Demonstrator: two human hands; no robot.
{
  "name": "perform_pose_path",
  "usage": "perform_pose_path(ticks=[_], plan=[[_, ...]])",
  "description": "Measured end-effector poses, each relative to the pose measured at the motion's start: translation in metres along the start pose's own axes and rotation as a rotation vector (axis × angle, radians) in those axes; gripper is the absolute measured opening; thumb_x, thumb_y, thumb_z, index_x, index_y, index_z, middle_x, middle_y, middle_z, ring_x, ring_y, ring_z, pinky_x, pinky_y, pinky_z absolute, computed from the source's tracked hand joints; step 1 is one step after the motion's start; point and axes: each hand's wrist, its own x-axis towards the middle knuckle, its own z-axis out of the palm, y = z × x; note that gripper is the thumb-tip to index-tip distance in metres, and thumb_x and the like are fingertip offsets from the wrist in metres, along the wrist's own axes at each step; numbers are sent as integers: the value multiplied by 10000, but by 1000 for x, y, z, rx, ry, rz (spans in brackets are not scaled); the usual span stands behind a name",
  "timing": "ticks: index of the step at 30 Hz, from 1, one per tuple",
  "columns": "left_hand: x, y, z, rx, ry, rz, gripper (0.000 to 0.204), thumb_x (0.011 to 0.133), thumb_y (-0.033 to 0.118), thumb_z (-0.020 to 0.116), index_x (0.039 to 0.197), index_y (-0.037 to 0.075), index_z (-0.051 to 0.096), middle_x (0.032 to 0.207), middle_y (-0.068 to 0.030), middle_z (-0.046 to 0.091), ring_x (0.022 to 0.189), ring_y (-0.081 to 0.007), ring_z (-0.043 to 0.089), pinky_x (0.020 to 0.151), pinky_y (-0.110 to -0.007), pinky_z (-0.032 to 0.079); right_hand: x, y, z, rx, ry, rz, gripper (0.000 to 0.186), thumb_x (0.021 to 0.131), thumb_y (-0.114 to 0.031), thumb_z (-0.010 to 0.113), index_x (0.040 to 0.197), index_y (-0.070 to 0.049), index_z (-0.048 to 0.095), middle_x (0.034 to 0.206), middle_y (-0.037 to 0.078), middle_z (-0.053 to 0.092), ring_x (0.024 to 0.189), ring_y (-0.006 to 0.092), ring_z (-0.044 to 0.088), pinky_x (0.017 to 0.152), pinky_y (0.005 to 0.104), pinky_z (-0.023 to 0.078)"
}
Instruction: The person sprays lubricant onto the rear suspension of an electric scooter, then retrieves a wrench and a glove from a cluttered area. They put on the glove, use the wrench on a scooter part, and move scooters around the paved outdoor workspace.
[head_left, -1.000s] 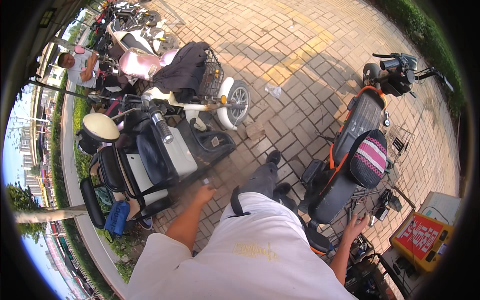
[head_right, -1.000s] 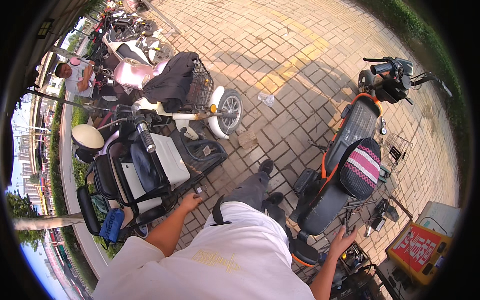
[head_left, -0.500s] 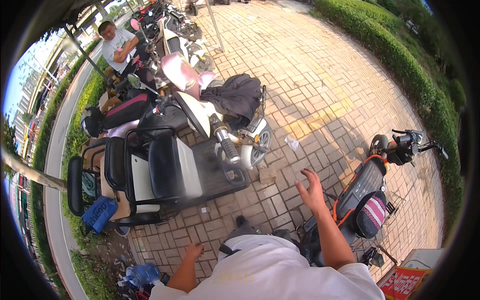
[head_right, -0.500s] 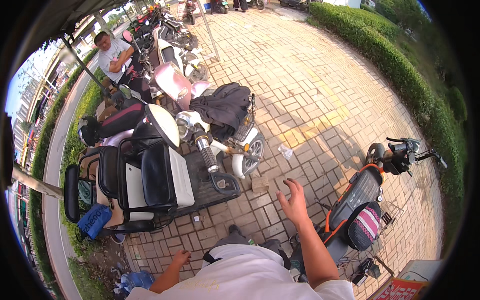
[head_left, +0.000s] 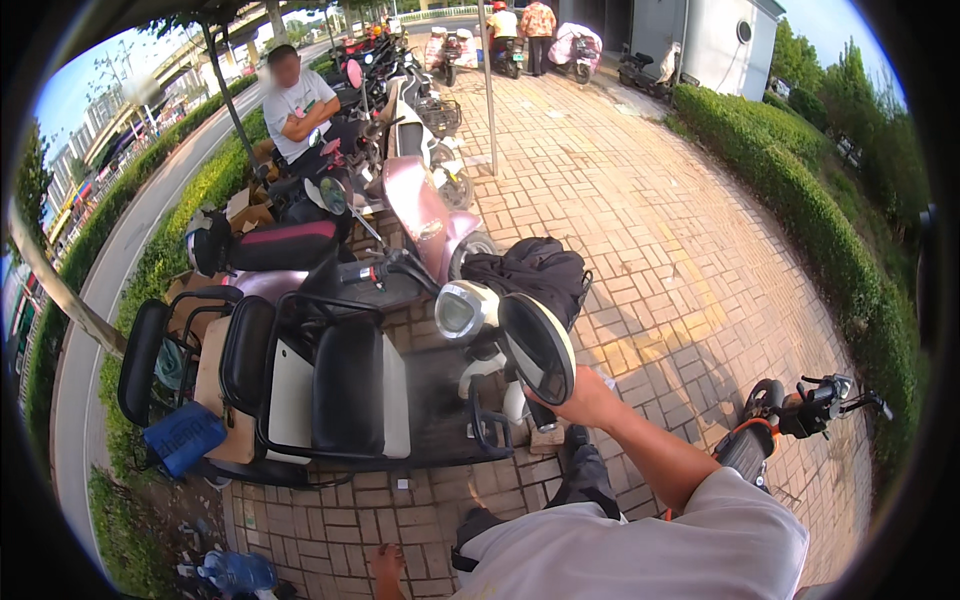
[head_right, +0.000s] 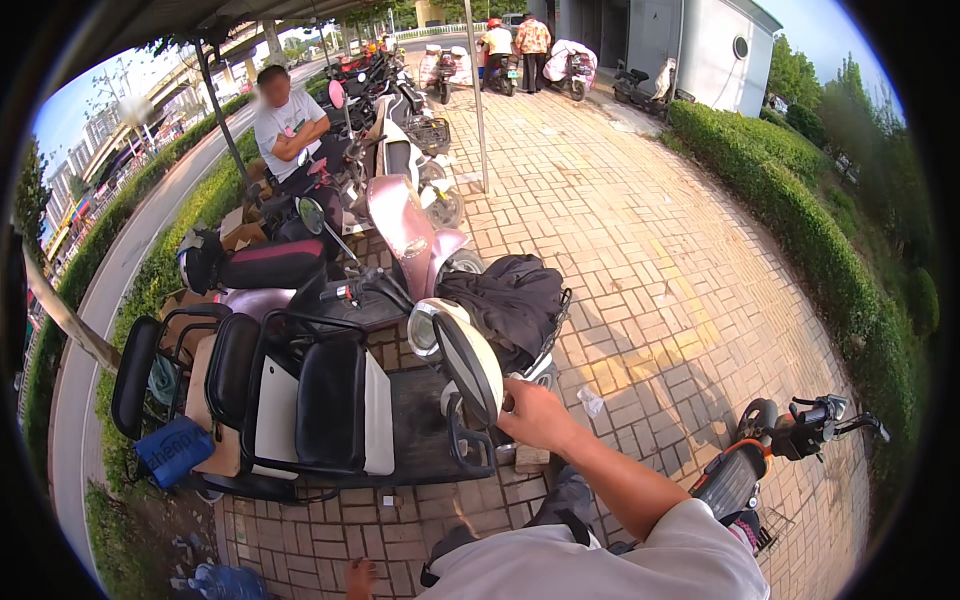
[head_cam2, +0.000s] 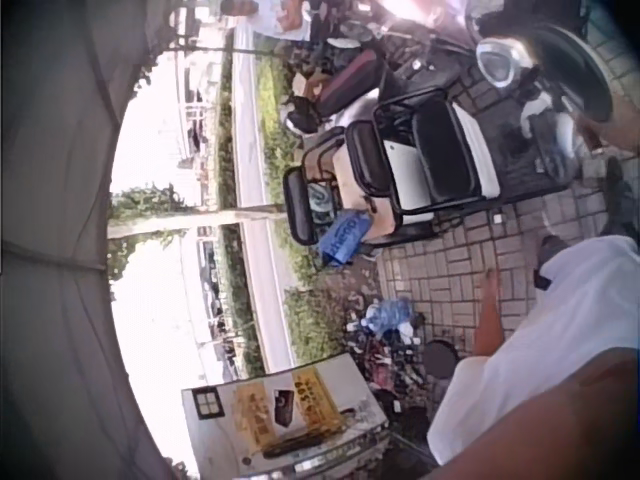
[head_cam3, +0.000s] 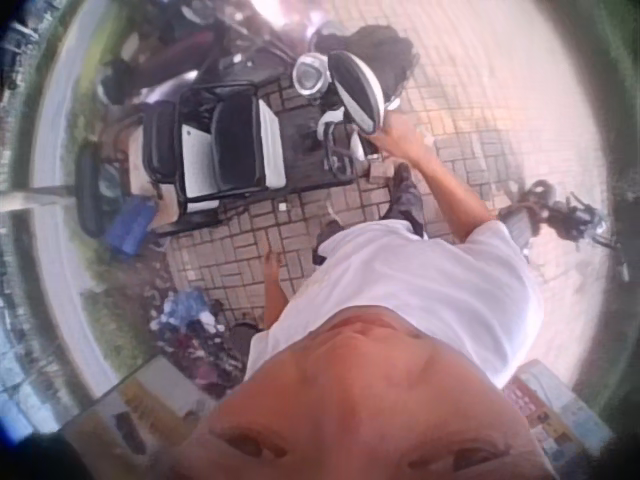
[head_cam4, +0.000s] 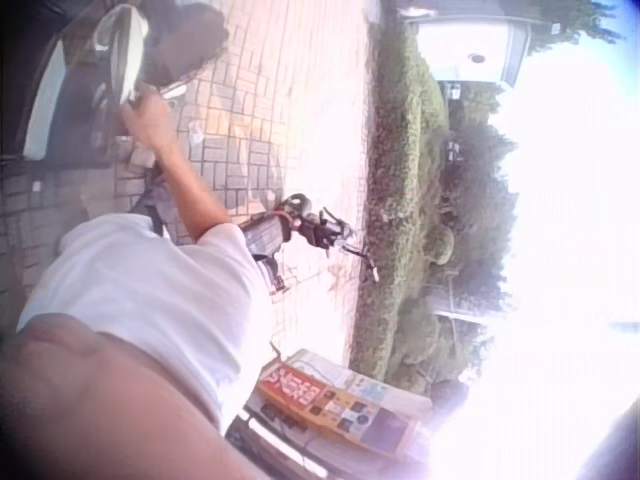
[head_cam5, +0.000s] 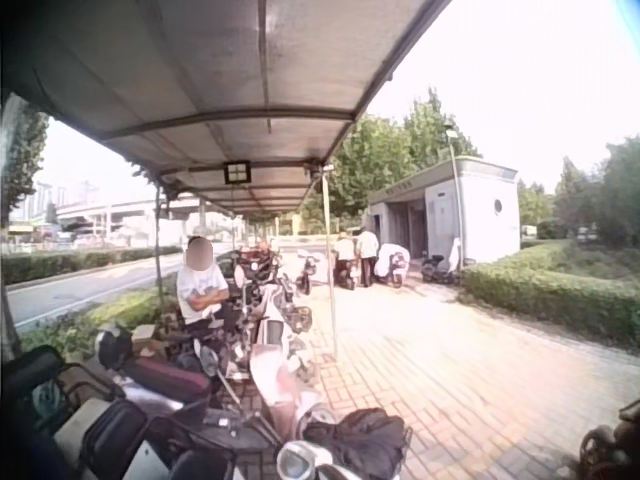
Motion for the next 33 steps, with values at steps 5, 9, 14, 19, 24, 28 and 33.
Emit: perform_pose_path(ticks=[5, 9, 14, 19, 24, 28, 33], plan=[[-65, -203, -8, -661, 93, -355, 172, 870, 65, 537, 1010, -34, 516, 666, -123, 550, 463, -171, 487, 383, -292, 357, 16, 32, 27, 97, -150, -165, 422, 766, -215, 689, 1082, 8, 519, 967, 189, 586, 879, 345, 579, 777, 405, 460], [-201, -237, 99, -597, 226, -477, 144, 856, 120, 521, 952, 12, 526, 658, -93, 514, 440, -144, 415, 364, -291, 314, 11, 41, 19, 270, -239, 119, 471, 816, -223, 697, 1129, 33, 456, 911, 128, 601, 763, 157, 592, 619, 286, 499], [-277, -299, 176, -694, 146, -600, 280, 870, 240, 591, 1090, 73, 543, 758, -84, 581, 528, -158, 511, 474, -293, 431, 3, 22, 20, 392, -198, 144, 529, 838, -179, 663, 1211, 26, 349, 1041, 146, 571, 807, 136, 579, 638, 272, 504], [-299, -349, 144, -1156, 181, -493, 206, 865, 160, 543, 1038, 52, 515, 764, -71, 554, 517, -143, 494, 446, -269, 400, 12, 35, 25, 491, -45, 138, 467, 825, -123, 660, 1166, 31, 382, 960, 115, 577, 805, 122, 549, 663, 233, 459], [-337, -348, 98, -947, 489, -507, 252, 868, 165, 540, 1075, 33, 484, 760, -86, 541, 501, -144, 481, 426, -280, 407, 17, 44, 30, 492, -45, 90, 462, 829, -129, 645, 1162, 40, 373, 962, 139, 557, 764, 139, 556, 639, 254, 466], [-343, -360, 74, -939, 515, -534, 265, 869, 180, 538, 1084, 33, 492, 790, -90, 552, 521, -144, 496, 439, -273, 429, 13, 36, 35, 503, -34, 123, 479, 835, -152, 626, 1176, 33, 344, 909, 150, 550, 608, 169, 568, 536, 271, 471], [-312, -351, 55, -1088, 445, -523, 178, 886, 220, 481, 984, 81, 534, 740, -46, 549, 525, -139, 482, 435, -252, 378, 3, 11, 53, 520, 47, 196, 438, 844, -149, 582, 1170, 1, 332, 827, 143, 549, 539, 189, 580, 430, 285, 475]])
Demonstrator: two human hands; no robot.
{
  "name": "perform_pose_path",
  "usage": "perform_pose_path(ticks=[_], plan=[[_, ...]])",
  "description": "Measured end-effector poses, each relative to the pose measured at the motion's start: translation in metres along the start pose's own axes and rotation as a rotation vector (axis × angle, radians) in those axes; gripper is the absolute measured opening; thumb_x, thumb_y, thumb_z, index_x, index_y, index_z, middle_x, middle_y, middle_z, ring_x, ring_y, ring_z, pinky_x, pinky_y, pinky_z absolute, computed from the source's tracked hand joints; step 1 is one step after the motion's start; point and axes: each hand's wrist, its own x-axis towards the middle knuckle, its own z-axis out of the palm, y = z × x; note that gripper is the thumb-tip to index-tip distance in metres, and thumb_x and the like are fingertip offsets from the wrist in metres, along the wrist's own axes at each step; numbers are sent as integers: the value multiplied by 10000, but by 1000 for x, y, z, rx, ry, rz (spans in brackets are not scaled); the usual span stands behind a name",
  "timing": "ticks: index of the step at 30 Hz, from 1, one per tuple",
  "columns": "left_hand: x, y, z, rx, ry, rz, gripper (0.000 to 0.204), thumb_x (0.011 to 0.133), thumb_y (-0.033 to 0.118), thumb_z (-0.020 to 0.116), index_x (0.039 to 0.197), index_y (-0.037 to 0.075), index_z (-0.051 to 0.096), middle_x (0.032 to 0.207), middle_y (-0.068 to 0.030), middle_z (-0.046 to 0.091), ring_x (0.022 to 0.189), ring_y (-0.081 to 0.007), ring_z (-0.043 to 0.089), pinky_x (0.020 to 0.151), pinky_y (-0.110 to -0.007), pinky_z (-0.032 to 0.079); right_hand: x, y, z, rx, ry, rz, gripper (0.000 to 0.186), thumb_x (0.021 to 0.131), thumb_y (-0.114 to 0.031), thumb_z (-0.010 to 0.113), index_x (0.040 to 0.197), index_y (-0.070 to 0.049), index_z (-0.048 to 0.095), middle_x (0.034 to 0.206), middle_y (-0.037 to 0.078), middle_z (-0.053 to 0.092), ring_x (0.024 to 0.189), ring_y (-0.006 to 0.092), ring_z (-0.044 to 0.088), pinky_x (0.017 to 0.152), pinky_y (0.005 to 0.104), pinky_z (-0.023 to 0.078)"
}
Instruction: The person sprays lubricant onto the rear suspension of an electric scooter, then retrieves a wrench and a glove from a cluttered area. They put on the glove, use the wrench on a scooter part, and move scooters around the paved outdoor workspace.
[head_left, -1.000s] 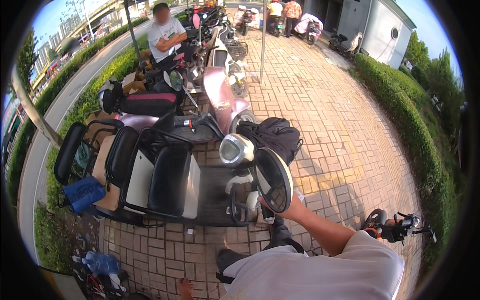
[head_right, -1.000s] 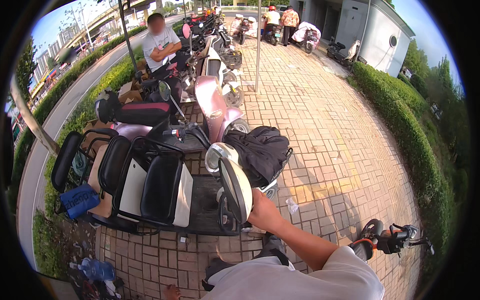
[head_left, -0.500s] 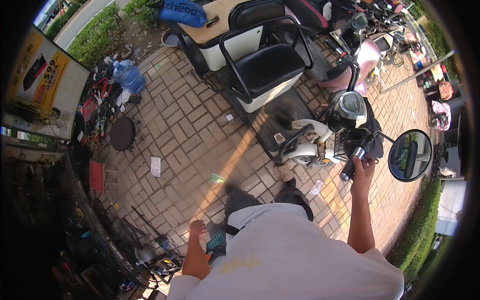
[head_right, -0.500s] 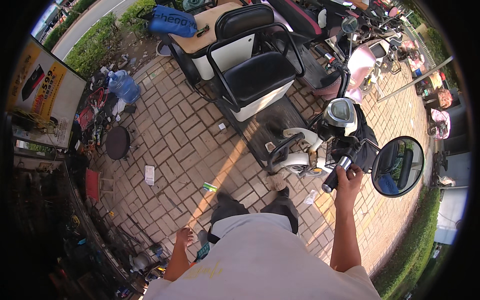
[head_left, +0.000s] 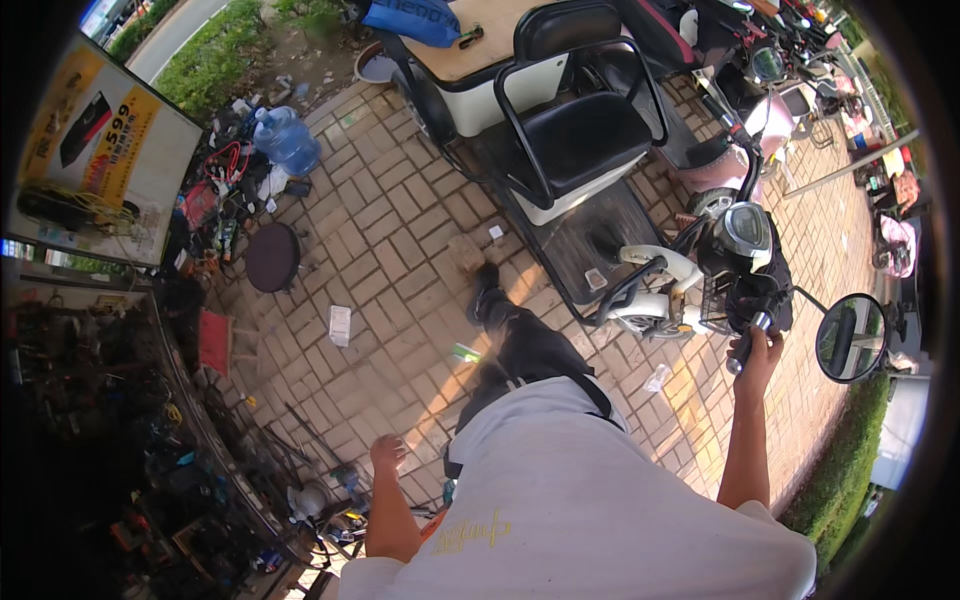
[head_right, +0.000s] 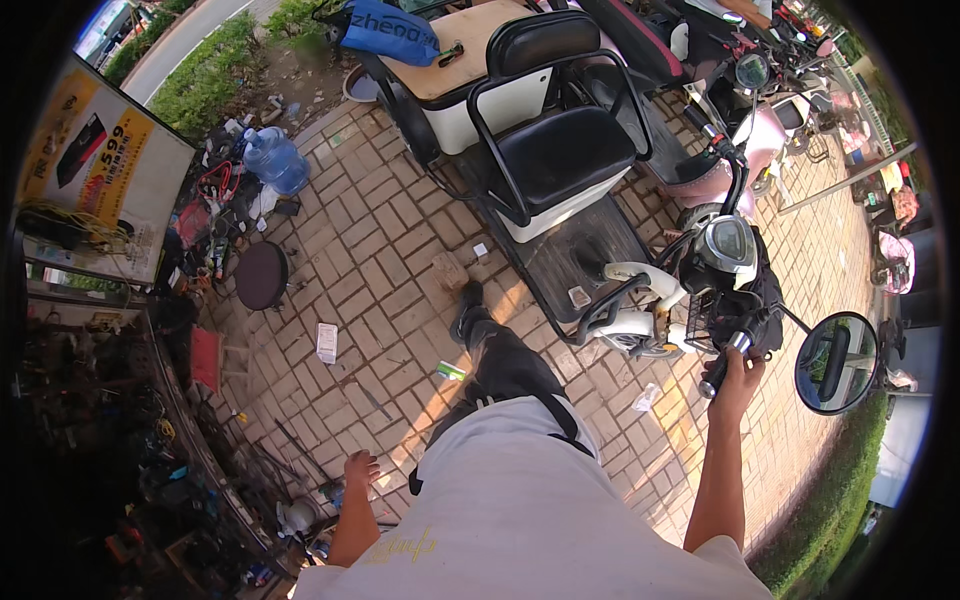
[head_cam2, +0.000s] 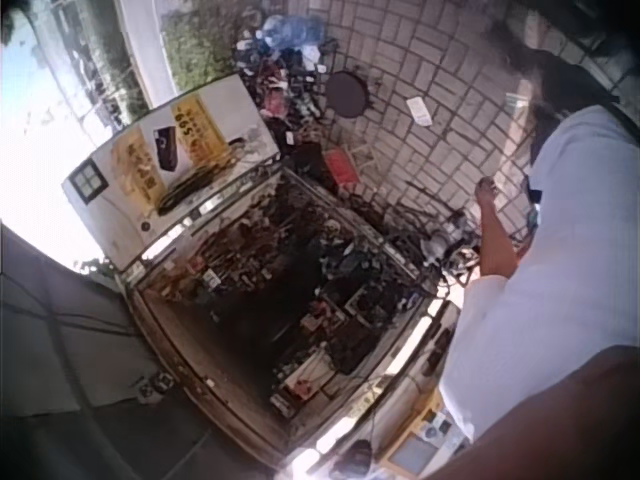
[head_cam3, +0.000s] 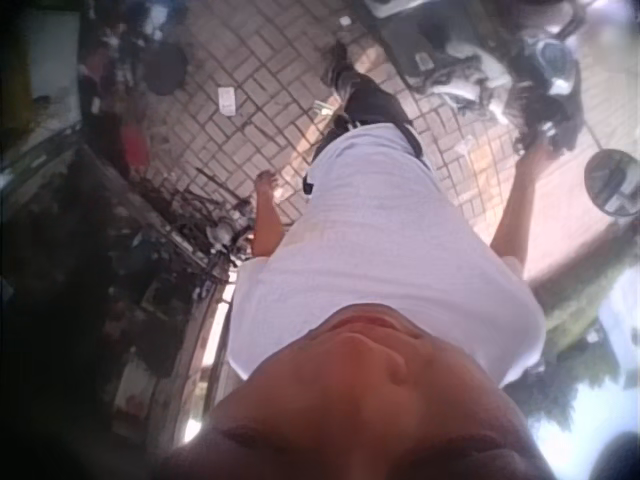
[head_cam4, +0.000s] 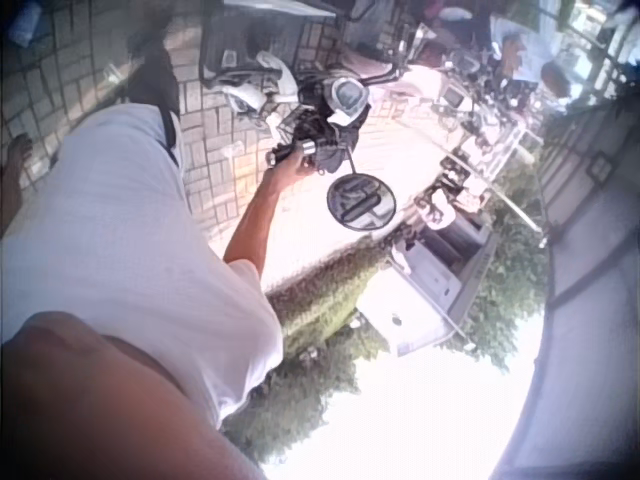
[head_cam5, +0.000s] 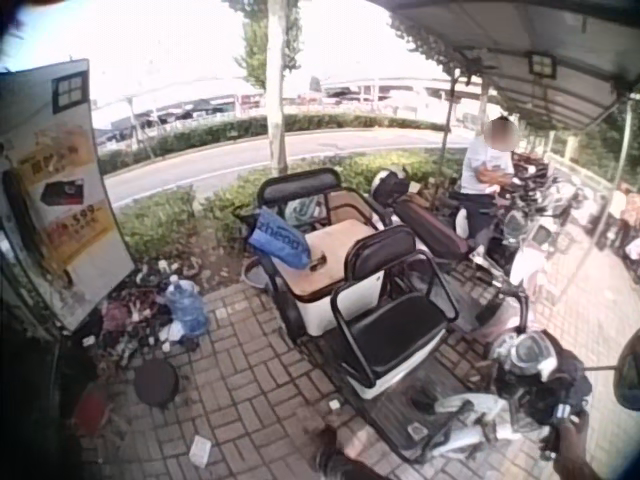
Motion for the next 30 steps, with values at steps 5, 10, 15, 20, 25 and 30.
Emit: perform_pose_path(ticks=[5, 10, 15, 20, 25, 30], plan=[[33, 46, 45, 169, 61, 80, 179, 878, 222, 479, 970, 86, 548, 706, -41, 533, 497, -124, 446, 411, -225, 319, -1, 8, 11, -126, 75, -37, 419, 857, -219, 579, 1146, 3, 372, 820, 130, 558, 512, 175, 555, 437, 262, 466], [72, 126, 69, 122, -75, -7, 246, 838, 149, 603, 1038, 36, 515, 732, -77, 566, 511, -130, 488, 417, -244, 373, 3, 13, 17, -260, 40, 169, 346, 880, -354, 524, 1006, -39, 453, 695, 74, 534, 451, 143, 502, 400, 267, 435], [117, 220, 131, 439, -105, -99, 257, 832, 135, 594, 1053, 15, 542, 758, -95, 597, 510, -133, 509, 414, -269, 380, 10, -13, 7, -1402, -47, -1, 391, 927, -321, 432, 841, 39, 558, 737, 173, 612, 646, 260, 615, 553, 389, 453], [153, 346, 197, 449, -168, 7, 280, 852, 167, 559, 1088, 15, 552, 799, -94, 618, 535, -132, 529, 452, -267, 416, 28, -96, 162, -1911, -782, 827, 455, 894, -375, 499, 815, 47, 648, 741, 148, 672, 609, 234, 669, 576, 323, 551], [165, 457, 212, 434, -117, 43, 295, 856, 182, 540, 1094, 8, 549, 826, -103, 633, 549, -145, 545, 474, -260, 446, 36, -58, 412, -1219, -924, 135, 299, 783, -317, 643, 818, -21, 650, 778, 170, 653, 761, 358, 623, 696, 424, 488], [210, 547, 193, 456, -103, 20, 250, 856, 168, 562, 1051, 12, 540, 842, -115, 631, 590, -162, 568, 510, -296, 468, 84, -57, 649, -793, -864, -187, 259, 759, -227, 672, 903, -13, 648, 789, 144, 670, 769, 309, 651, 702, 389, 508]])
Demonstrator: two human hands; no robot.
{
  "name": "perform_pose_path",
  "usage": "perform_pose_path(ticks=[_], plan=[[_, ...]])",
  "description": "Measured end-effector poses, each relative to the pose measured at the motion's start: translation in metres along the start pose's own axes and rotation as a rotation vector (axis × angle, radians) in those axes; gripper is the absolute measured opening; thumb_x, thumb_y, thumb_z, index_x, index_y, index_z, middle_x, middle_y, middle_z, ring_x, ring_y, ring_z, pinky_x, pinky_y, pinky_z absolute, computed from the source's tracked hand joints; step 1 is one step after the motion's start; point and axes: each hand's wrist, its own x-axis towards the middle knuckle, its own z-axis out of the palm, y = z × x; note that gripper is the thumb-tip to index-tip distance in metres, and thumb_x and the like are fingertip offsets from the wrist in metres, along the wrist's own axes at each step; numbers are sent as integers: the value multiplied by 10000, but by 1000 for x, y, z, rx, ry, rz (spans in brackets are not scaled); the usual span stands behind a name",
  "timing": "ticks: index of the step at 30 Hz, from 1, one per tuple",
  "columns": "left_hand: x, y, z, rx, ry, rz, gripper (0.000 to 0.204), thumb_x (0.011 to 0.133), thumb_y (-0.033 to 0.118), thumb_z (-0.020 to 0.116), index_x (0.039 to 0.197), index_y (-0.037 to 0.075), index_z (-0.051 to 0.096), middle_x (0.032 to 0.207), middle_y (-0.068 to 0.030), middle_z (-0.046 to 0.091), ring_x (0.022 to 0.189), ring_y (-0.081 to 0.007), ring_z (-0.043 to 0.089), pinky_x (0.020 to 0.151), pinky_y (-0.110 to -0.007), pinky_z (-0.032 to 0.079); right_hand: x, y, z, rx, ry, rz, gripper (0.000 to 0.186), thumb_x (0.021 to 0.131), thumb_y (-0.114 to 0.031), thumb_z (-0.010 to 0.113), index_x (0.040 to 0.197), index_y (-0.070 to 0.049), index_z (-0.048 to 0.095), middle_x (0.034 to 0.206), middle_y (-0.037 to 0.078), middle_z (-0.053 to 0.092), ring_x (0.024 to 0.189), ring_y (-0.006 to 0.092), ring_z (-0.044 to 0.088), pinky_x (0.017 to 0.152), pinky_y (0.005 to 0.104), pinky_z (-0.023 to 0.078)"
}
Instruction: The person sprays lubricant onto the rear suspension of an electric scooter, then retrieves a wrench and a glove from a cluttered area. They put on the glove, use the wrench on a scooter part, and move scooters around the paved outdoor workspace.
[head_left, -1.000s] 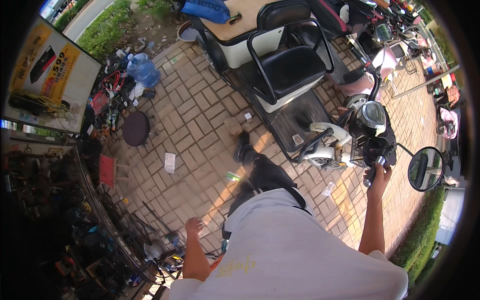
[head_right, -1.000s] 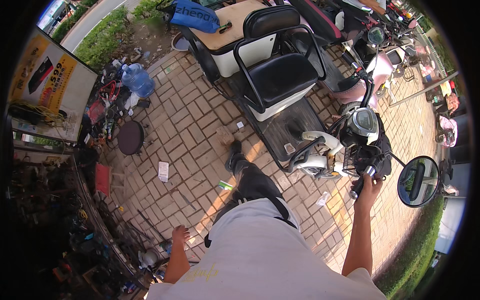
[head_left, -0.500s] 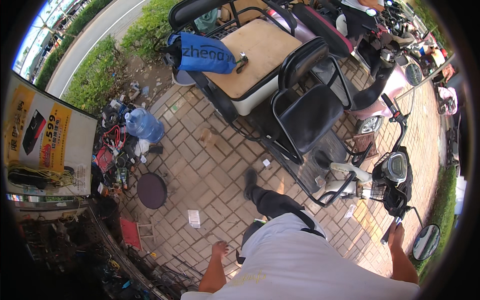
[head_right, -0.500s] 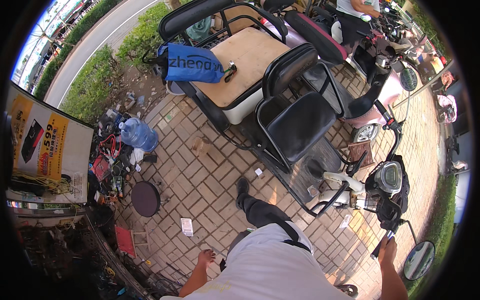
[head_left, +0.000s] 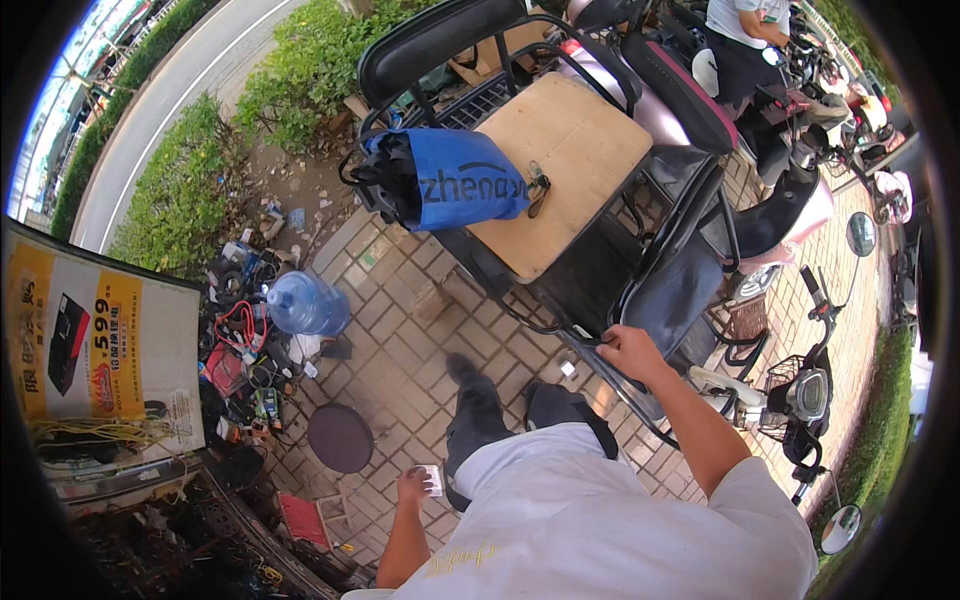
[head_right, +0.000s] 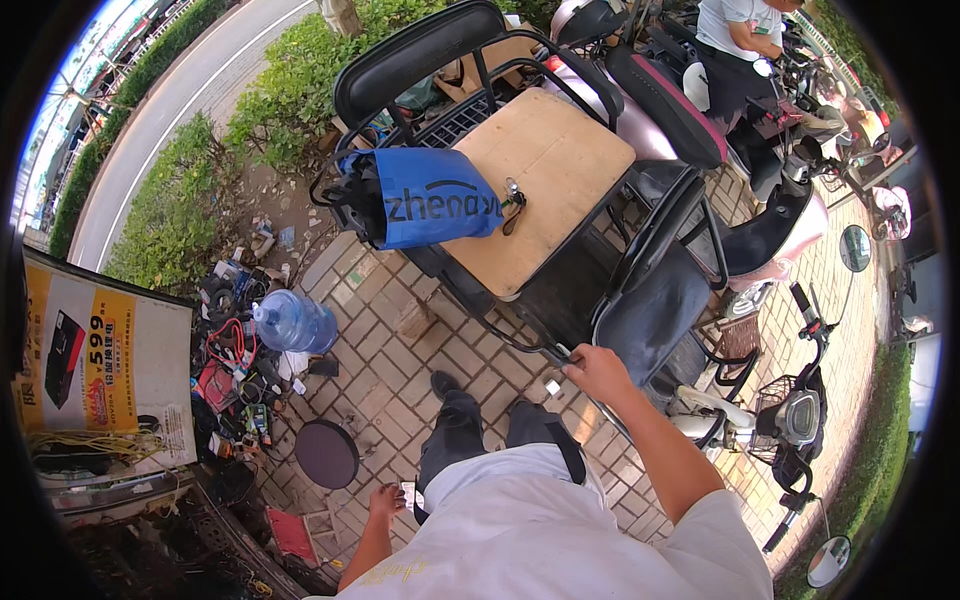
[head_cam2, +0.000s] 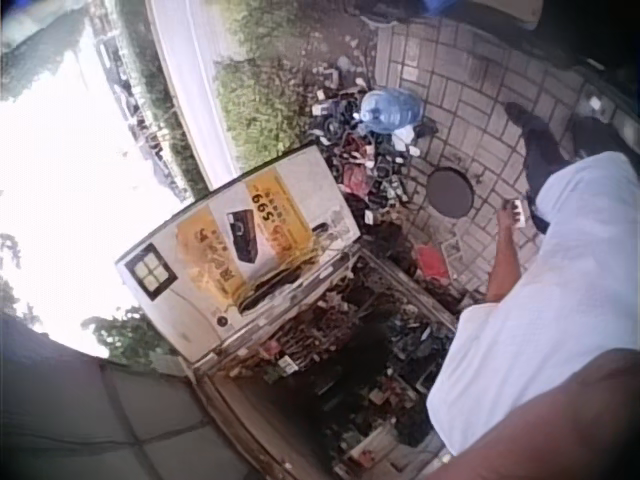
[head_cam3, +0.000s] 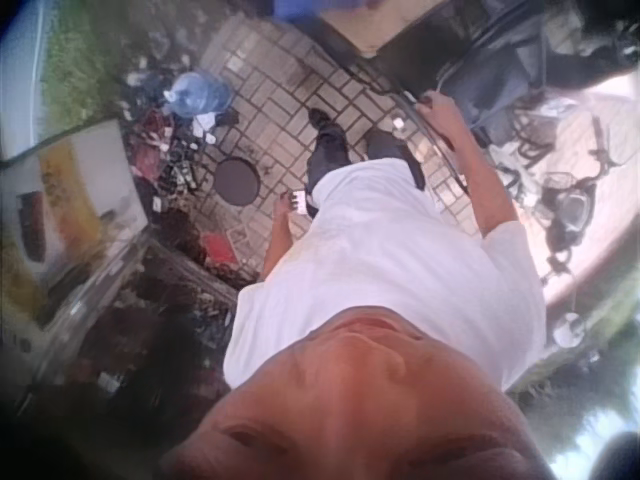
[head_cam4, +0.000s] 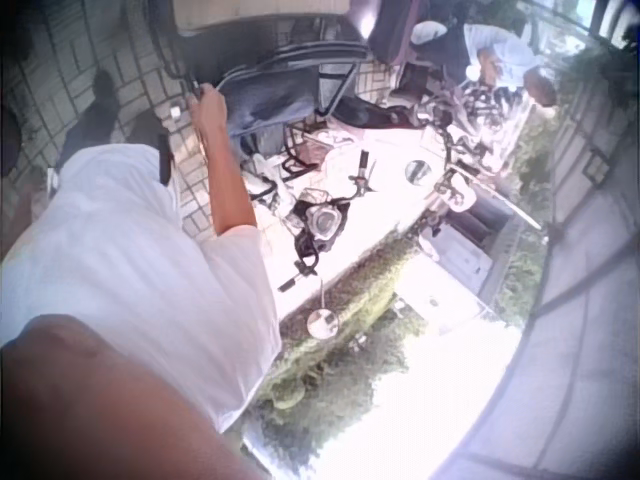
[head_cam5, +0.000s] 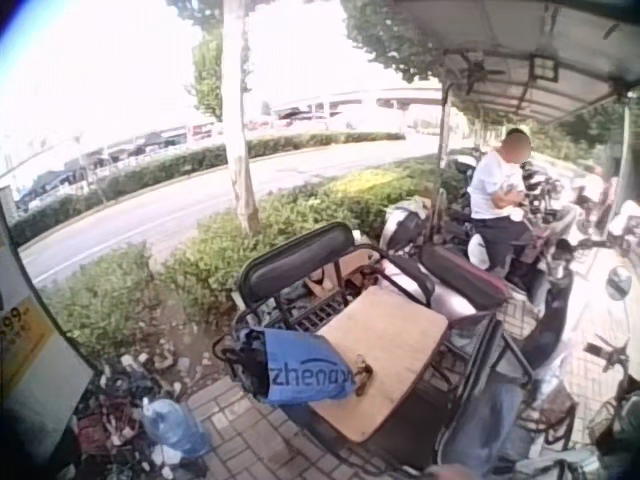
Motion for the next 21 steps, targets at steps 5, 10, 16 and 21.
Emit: perform_pose_path(ticks=[5, 10, 16, 21], plan=[[5, 83, -36, -5, 86, 60, 257, 880, 177, 543, 1083, 21, 525, 847, -105, 621, 618, -163, 580, 529, -295, 472, 185, -32, 21, -115, 246, -13, 244, 751, -220, 666, 887, -18, 639, 913, 172, 631, 873, 338, 609, 759, 416, 486], [-15, 136, -42, -42, 152, 125, 267, 891, 199, 546, 1091, 24, 526, 884, -99, 621, 636, -157, 582, 554, -292, 474, 318, -23, 31, -176, 389, 115, 220, 764, -198, 654, 940, -67, 653, 925, 155, 620, 899, 328, 605, 772, 415, 489], [-58, 176, -6, -90, 192, 61, 292, 900, 226, 565, 1114, 31, 535, 911, -86, 630, 661, -138, 583, 577, -271, 464, 416, -14, 31, -523, 349, -159, 206, 772, -172, 639, 976, -145, 651, 970, 106, 573, 892, 312, 582, 767, 413, 486], [-54, 235, 38, -80, 133, 116, 300, 901, 226, 570, 1116, 19, 542, 911, -83, 638, 694, -135, 584, 620, -271, 475, 425, 4, 16, -409, 70, 104, 213, 742, -178, 665, 944, -118, 629, 983, 133, 572, 874, 336, 597, 738, 416, 499]])
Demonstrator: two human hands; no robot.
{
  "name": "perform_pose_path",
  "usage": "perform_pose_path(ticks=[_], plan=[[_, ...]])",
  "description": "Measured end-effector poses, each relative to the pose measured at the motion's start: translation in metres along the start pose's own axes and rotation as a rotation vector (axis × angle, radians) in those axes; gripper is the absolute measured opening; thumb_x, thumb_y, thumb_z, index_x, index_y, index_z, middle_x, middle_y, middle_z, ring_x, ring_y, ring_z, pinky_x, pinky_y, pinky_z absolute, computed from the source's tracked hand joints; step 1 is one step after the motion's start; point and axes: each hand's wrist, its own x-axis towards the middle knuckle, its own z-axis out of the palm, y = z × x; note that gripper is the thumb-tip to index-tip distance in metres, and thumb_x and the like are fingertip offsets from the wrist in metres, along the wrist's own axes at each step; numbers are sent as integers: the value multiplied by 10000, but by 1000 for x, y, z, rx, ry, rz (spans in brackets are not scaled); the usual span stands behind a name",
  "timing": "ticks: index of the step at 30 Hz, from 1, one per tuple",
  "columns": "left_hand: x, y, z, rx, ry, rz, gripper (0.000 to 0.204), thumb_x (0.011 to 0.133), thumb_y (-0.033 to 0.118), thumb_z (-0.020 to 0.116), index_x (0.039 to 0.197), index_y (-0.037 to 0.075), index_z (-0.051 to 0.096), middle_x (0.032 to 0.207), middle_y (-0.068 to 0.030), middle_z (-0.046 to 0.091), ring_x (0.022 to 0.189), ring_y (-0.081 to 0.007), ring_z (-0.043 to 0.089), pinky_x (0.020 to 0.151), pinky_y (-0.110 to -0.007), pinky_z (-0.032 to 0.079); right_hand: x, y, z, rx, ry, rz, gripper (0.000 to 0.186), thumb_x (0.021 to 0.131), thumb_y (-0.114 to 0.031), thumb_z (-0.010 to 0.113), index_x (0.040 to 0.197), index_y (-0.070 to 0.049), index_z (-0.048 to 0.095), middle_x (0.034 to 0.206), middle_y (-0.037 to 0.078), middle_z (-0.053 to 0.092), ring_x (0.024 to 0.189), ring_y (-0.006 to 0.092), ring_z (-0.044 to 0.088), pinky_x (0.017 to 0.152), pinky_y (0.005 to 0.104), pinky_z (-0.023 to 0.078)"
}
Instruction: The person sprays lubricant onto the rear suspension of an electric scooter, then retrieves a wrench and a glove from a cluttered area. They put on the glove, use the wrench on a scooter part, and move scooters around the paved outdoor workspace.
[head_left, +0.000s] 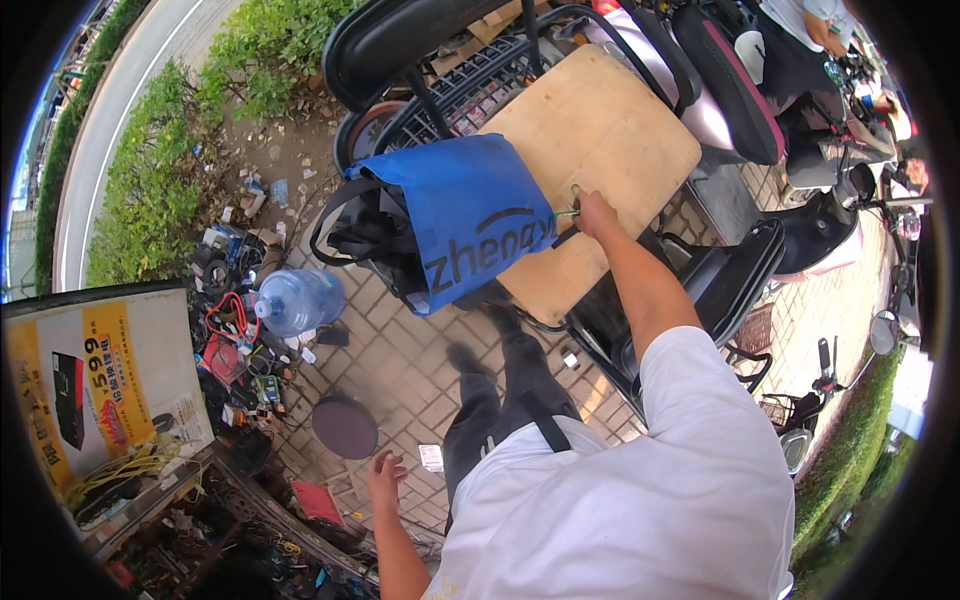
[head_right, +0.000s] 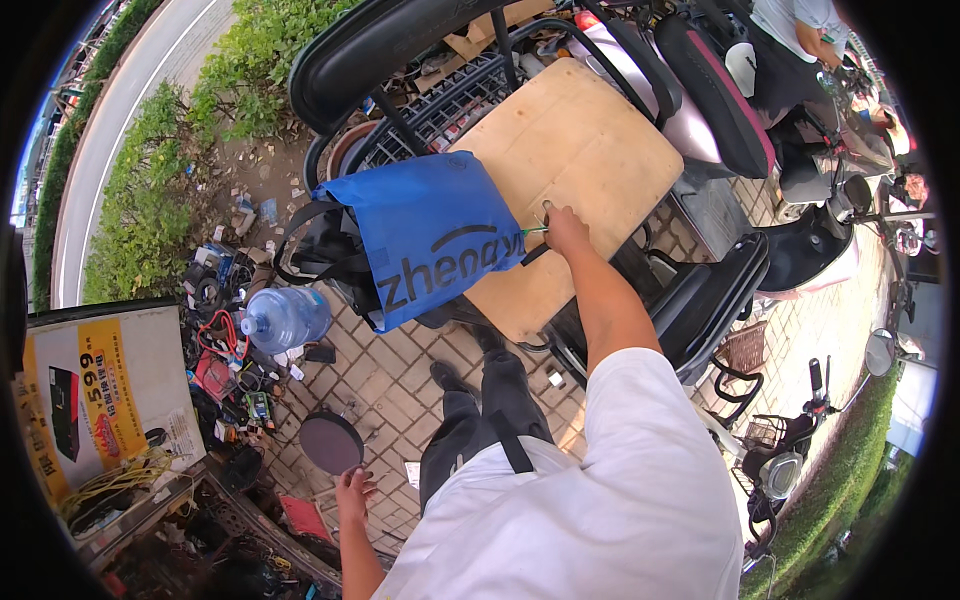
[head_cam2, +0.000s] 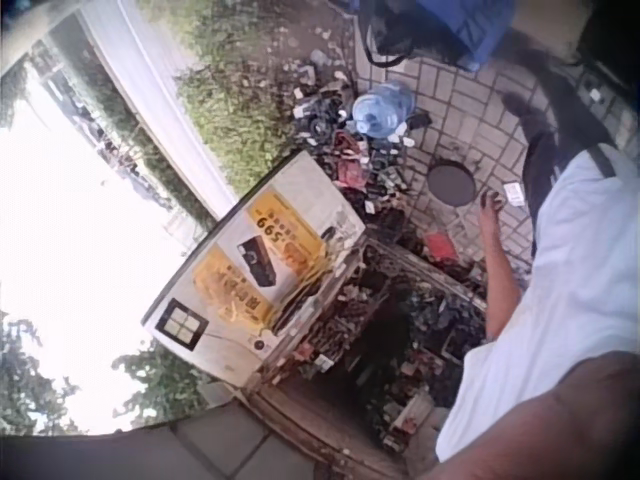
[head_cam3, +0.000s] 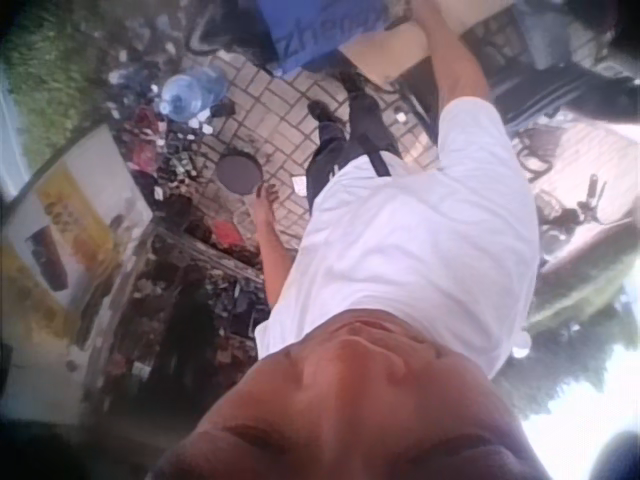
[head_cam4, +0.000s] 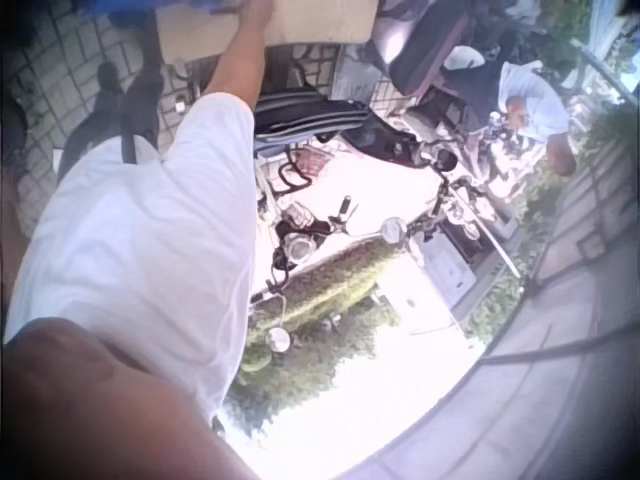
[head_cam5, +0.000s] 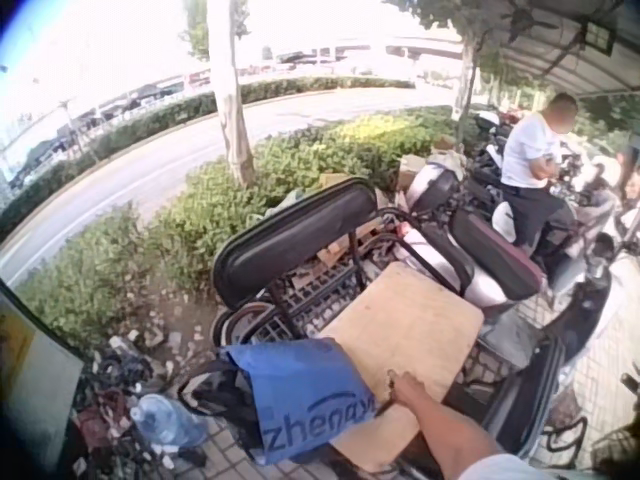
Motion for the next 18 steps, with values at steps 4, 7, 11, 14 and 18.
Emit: perform_pose_path(ticks=[4, 7, 11, 14, 18], plan=[[28, 62, 54, -39, -96, 88, 317, 904, 212, 574, 1149, 17, 523, 914, -75, 631, 682, -131, 579, 603, -274, 485, -1, 40, 19, 435, 97, 121, 213, 740, -109, 611, 934, -34, 567, 866, 133, 594, 746, 277, 604, 690, 388, 505], [52, 129, 107, -138, -224, 155, 358, 912, 217, 564, 1191, 2, 498, 984, -93, 618, 732, -145, 585, 651, -282, 490, -16, 59, 19, 1346, 113, 375, 206, 751, -31, 501, 954, -55, 529, 866, 85, 551, 731, 225, 565, 677, 402, 494], [106, 180, 152, -530, -301, 74, 510, 952, 295, 468, 1367, 22, 354, 1293, -151, 497, 978, -222, 549, 843, -377, 463, -65, 29, -44, 1778, -95, 317, 317, 722, 7, 411, 1014, -63, 515, 947, 93, 525, 768, 216, 558, 685, 424, 490], [124, 207, 179, -710, -273, -81, 459, 946, 322, 463, 1305, 38, 423, 1253, -126, 534, 1007, -226, 544, 823, -379, 460, -90, -23, -98, 1702, -213, 185, 151, 828, -82, 487, 951, -31, 561, 852, 76, 541, 686, 174, 550, 653, 336, 488], [120, 215, 191, -834, -588, -14, 366, 930, 343, 482, 1168, 66, 504, 1123, -70, 606, 937, -221, 579, 779, -360, 453, -85, -85, -111, 1034, -162, -203, 369, 848, -371, 666, 824, -9, 595, 642, -4, 536, 532, 85, 481, 486, 242, 401]])
